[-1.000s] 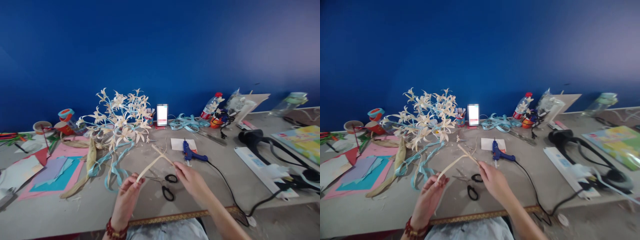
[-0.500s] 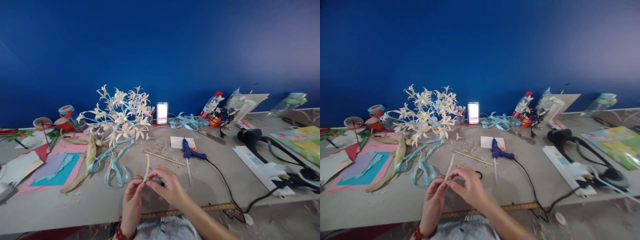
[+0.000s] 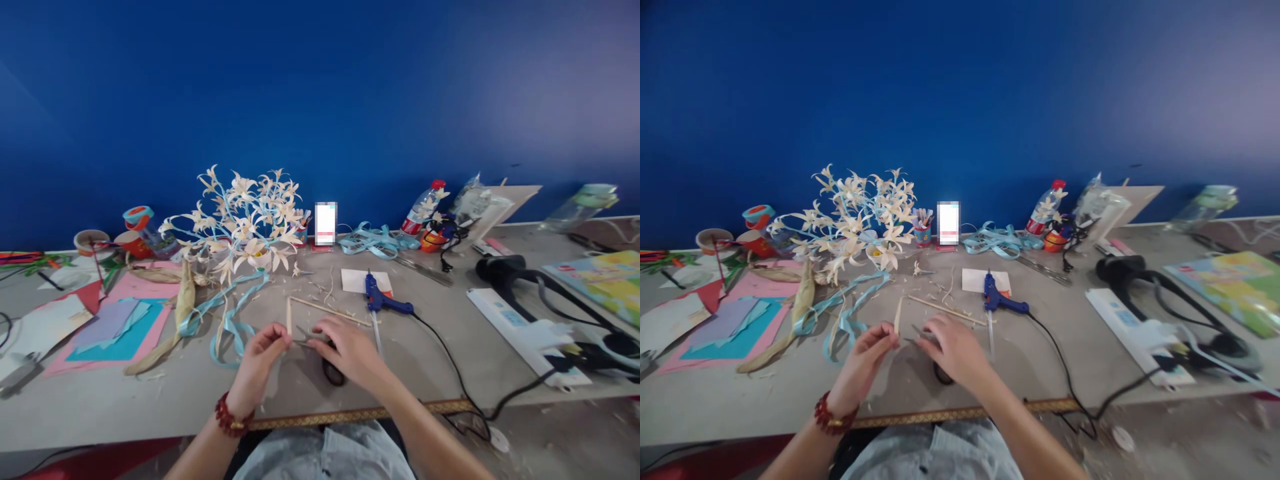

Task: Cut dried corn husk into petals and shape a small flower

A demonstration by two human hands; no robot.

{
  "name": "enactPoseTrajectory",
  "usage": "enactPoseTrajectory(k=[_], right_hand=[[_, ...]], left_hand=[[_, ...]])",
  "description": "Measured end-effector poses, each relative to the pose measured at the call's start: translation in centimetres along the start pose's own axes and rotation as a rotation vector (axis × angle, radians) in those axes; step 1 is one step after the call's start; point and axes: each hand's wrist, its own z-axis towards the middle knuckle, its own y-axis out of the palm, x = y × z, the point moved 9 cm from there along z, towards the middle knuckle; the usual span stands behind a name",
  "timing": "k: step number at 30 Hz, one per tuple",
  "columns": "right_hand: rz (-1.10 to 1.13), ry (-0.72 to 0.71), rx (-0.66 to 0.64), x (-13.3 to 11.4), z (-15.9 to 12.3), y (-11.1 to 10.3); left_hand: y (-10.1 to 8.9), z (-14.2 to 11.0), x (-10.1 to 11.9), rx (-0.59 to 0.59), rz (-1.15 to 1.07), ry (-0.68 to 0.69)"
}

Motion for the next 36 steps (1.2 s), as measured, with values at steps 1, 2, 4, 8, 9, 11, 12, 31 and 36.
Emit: enactPoseTrajectory(k=[1,2,4,8,9,11,12,31,36], right_hand=[[-0.095,0.06,-0.014,1.0,-0.5,0.1],[-0.187,0.099,-0.055,1.9,-1.0,0.4],[-0.308,0.12,-0.124,2.8,-2.1,1.0],[-0.403,0.167,-0.151,3.3,-3.1,1.5],[-0.412,0.186,-0.154,3.4,-3.1,1.5],[-0.398,0.22,-0.166,3.6,-3.0,1.4],[-0.37,0.239,-0.172,3.8,-3.0,1.4],[1.319,0.409,-0.028,0.4,-6.0,8.0],[1.316,0.419,-0.013,0.1,-5.2,7.3]], left_hand=[[-0.2,0.3,0.0,0.017,-0.034,-0.01],[-0.4,0.6,0.1,0.028,-0.069,-0.016],[-0.6,1.0,0.2,0.03,-0.133,-0.025],[-0.3,1.3,0.5,0.033,-0.228,-0.013],[-0.1,1.3,0.6,0.038,-0.248,-0.006],[0.1,1.2,0.7,0.05,-0.273,0.008],[0.3,1.1,0.7,0.054,-0.283,0.014],[2.2,-0.1,1.3,0.217,-0.462,0.124],[2.5,-0.4,1.1,0.23,-0.454,0.123]])
